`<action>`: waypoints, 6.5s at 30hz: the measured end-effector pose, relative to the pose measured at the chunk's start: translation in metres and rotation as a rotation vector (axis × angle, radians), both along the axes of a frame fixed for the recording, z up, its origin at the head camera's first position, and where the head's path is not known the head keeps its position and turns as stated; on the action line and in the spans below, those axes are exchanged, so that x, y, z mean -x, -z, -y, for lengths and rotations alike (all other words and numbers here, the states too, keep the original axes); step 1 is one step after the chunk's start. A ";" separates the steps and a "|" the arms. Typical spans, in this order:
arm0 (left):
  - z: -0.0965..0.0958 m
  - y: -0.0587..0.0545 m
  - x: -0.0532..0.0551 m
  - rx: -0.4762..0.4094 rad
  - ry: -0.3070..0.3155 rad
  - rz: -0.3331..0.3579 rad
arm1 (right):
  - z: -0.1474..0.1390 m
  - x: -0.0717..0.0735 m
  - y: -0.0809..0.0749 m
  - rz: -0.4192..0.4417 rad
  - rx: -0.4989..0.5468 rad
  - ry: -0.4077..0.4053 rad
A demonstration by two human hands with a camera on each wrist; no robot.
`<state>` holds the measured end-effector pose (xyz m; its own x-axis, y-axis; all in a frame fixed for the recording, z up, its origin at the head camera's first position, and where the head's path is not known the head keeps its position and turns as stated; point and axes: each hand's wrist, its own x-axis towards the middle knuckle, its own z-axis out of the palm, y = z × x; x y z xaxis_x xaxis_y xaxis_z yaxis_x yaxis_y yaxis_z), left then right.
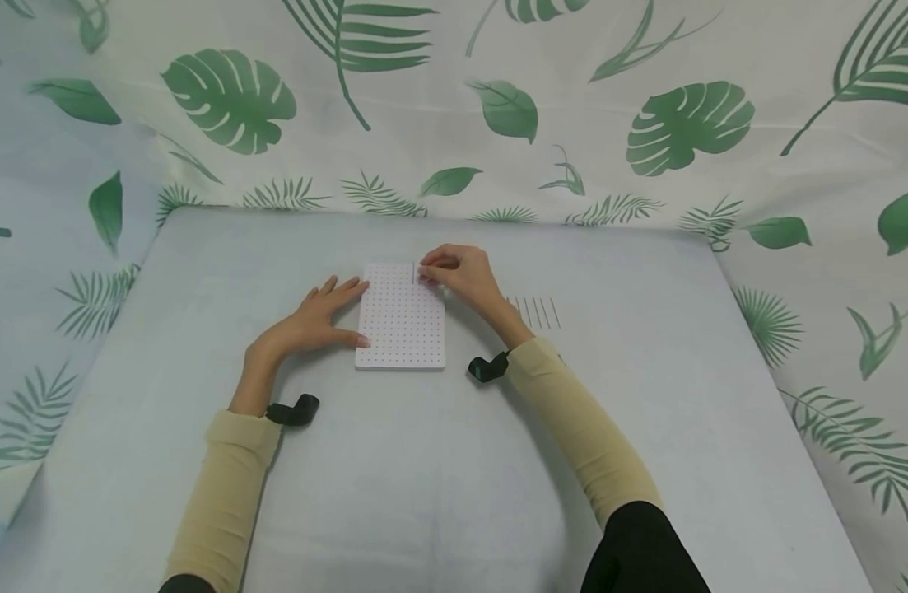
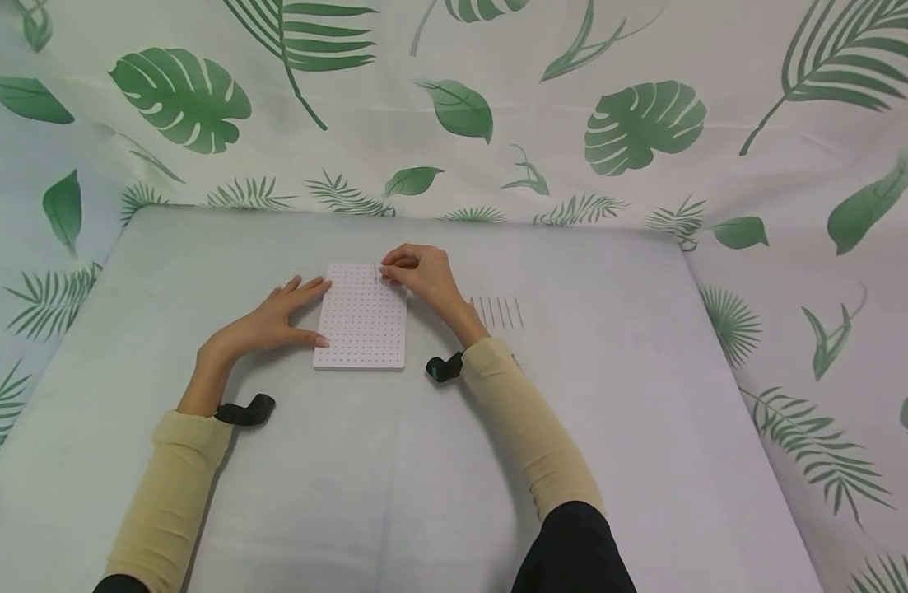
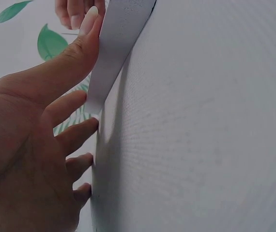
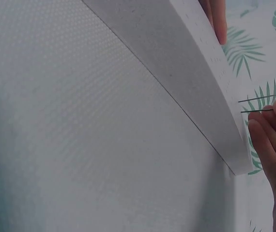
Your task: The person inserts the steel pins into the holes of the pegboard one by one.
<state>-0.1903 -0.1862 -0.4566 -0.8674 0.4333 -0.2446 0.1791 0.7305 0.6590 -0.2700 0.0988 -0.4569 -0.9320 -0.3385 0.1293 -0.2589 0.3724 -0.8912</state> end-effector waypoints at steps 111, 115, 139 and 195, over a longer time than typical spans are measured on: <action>-0.007 -0.016 0.001 0.004 -0.035 0.085 | -0.116 -0.033 -0.022 0.237 -0.434 -0.052; -0.007 -0.017 0.001 -0.007 -0.029 0.084 | -0.117 -0.033 -0.020 0.250 -0.446 -0.048; -0.006 -0.013 0.000 0.001 -0.034 0.090 | -0.109 -0.034 -0.017 0.206 -0.487 0.001; -0.006 -0.015 0.002 -0.011 -0.026 0.085 | -0.075 -0.037 -0.016 0.002 -0.186 0.054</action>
